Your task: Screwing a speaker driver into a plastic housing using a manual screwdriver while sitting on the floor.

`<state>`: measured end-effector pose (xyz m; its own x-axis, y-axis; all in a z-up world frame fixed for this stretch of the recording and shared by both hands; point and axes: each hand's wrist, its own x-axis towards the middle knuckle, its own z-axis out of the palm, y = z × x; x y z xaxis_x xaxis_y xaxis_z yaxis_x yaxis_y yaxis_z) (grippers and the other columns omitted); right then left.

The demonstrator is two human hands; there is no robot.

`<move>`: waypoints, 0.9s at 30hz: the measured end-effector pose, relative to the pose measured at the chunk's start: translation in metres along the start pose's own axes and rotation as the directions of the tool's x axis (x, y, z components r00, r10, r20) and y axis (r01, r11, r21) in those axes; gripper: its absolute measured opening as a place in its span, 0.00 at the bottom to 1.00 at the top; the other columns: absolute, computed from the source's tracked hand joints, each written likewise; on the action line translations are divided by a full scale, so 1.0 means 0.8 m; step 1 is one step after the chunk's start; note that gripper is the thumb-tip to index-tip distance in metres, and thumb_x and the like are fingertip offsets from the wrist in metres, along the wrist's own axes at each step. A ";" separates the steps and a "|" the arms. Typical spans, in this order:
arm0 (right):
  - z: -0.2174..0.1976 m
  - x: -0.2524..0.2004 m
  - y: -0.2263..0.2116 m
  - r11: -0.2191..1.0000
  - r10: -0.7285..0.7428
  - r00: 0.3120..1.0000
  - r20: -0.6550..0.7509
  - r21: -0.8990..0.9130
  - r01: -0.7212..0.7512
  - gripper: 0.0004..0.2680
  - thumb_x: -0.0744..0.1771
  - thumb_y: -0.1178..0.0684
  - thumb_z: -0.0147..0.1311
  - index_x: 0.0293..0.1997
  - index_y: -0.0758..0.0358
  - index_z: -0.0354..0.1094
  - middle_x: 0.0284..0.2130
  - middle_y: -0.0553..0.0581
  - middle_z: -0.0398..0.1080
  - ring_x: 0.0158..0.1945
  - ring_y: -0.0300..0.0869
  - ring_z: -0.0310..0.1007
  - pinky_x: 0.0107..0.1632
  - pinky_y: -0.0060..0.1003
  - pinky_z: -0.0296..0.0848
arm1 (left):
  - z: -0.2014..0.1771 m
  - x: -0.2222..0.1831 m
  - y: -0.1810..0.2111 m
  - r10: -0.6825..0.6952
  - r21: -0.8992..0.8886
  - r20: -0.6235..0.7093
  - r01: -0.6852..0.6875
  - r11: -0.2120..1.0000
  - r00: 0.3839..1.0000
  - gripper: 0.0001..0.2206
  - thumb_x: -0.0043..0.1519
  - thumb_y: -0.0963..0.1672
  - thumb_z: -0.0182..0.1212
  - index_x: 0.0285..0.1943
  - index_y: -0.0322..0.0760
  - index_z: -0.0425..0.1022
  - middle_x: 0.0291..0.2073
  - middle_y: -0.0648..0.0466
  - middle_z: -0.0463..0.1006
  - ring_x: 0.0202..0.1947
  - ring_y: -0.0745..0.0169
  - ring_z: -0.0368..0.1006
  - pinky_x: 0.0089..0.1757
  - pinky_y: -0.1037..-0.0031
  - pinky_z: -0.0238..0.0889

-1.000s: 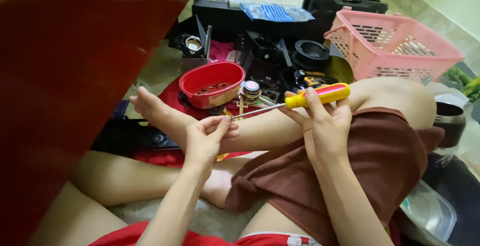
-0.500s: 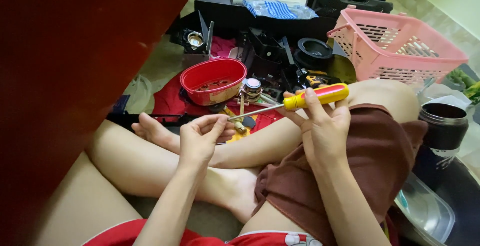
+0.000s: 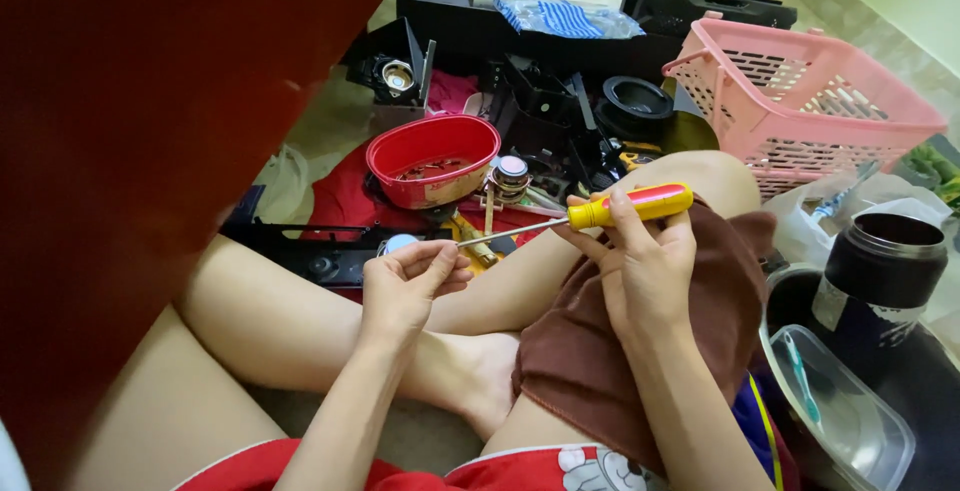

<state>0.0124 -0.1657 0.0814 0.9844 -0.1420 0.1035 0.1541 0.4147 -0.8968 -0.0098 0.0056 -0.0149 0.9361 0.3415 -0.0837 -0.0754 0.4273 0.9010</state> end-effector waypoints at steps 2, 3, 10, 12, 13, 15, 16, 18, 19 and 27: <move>-0.002 0.001 0.002 1.000 0.009 1.000 -0.003 -0.002 -0.009 0.19 0.63 0.59 0.47 0.55 0.63 0.40 0.44 0.66 0.55 0.48 0.60 0.66 0.44 0.60 0.67 | 0.000 0.000 -0.002 -0.002 -0.008 -0.002 0.002 1.000 1.000 0.09 0.53 0.39 0.60 0.38 0.25 0.74 0.27 0.39 0.77 0.25 0.50 0.76 0.31 0.66 0.73; -0.004 0.001 0.004 1.000 0.019 1.000 -0.008 -0.003 -0.019 0.18 0.63 0.59 0.47 0.54 0.63 0.41 0.44 0.66 0.55 0.49 0.60 0.66 0.45 0.60 0.66 | -0.001 -0.001 -0.003 -0.006 -0.013 -0.005 0.006 1.000 1.000 0.09 0.53 0.39 0.60 0.38 0.24 0.74 0.27 0.39 0.77 0.25 0.50 0.76 0.31 0.66 0.73; -0.015 0.007 0.016 1.000 0.017 1.000 -0.012 0.016 -0.017 0.18 0.64 0.58 0.47 0.54 0.64 0.40 0.44 0.66 0.55 0.49 0.60 0.66 0.46 0.60 0.66 | -0.002 0.005 -0.011 -0.023 -0.009 0.004 0.023 1.000 1.000 0.08 0.53 0.40 0.60 0.38 0.26 0.74 0.27 0.39 0.77 0.26 0.51 0.76 0.32 0.67 0.72; -0.021 0.014 0.023 1.000 0.011 1.000 -0.013 -0.002 -0.011 0.18 0.64 0.58 0.47 0.54 0.63 0.40 0.44 0.66 0.56 0.49 0.60 0.66 0.46 0.60 0.65 | 0.000 0.004 -0.006 -0.028 -0.005 0.007 0.028 1.000 1.000 0.08 0.52 0.39 0.61 0.37 0.26 0.74 0.27 0.39 0.77 0.26 0.51 0.76 0.32 0.66 0.73; -0.021 0.015 0.023 1.000 0.013 1.000 -0.009 -0.001 -0.013 0.18 0.64 0.58 0.47 0.54 0.63 0.40 0.44 0.66 0.56 0.49 0.60 0.66 0.46 0.60 0.65 | 0.000 0.003 -0.001 -0.026 -0.005 0.002 0.026 1.000 1.000 0.08 0.52 0.39 0.61 0.37 0.26 0.74 0.27 0.39 0.77 0.26 0.51 0.76 0.32 0.66 0.73; -0.023 0.017 0.022 1.000 0.017 1.000 -0.007 -0.002 -0.017 0.19 0.63 0.58 0.48 0.54 0.62 0.40 0.43 0.64 0.55 0.48 0.58 0.66 0.47 0.58 0.66 | 0.002 0.001 0.009 -0.020 0.073 0.004 0.019 0.997 1.000 0.07 0.52 0.39 0.61 0.37 0.28 0.75 0.27 0.43 0.78 0.25 0.56 0.76 0.31 0.73 0.72; -0.022 0.018 0.023 1.000 0.020 1.000 -0.007 -0.001 -0.020 0.19 0.63 0.58 0.48 0.54 0.62 0.40 0.43 0.64 0.55 0.48 0.58 0.66 0.47 0.58 0.66 | 0.003 0.001 0.012 -0.021 0.075 0.002 0.021 0.997 1.000 0.07 0.52 0.39 0.61 0.37 0.28 0.75 0.27 0.43 0.78 0.25 0.56 0.76 0.31 0.73 0.72; -0.023 0.019 0.025 1.000 0.006 1.000 -0.004 0.031 -0.006 0.19 0.63 0.58 0.49 0.54 0.62 0.40 0.43 0.64 0.55 0.48 0.58 0.67 0.46 0.58 0.66 | 0.005 0.003 0.016 -0.005 0.085 -0.005 0.005 0.996 1.000 0.07 0.51 0.38 0.62 0.37 0.28 0.75 0.29 0.42 0.78 0.26 0.57 0.76 0.32 0.72 0.72; -0.024 0.019 0.027 1.000 0.009 1.000 -0.009 0.030 -0.009 0.19 0.63 0.58 0.49 0.54 0.62 0.40 0.43 0.64 0.55 0.48 0.58 0.67 0.46 0.58 0.66 | 0.004 0.005 0.012 -0.010 0.087 -0.004 0.010 0.996 1.000 0.07 0.51 0.38 0.62 0.37 0.28 0.75 0.29 0.42 0.78 0.26 0.57 0.76 0.32 0.72 0.72; -0.032 0.017 0.034 0.999 0.003 0.999 -0.033 0.045 -0.001 0.20 0.63 0.58 0.49 0.55 0.64 0.39 0.43 0.65 0.55 0.48 0.60 0.66 0.46 0.60 0.65 | 0.005 0.009 -0.001 -0.135 -0.037 -0.011 0.134 0.990 0.991 0.11 0.50 0.37 0.61 0.42 0.26 0.73 0.35 0.40 0.77 0.32 0.51 0.76 0.37 0.69 0.70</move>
<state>0.0278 -0.1791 0.0476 0.9816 -0.1702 0.0867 0.1563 0.4547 -0.8768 -0.0019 0.0044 -0.0150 0.9338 0.2902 -0.2092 0.0383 0.5003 0.8650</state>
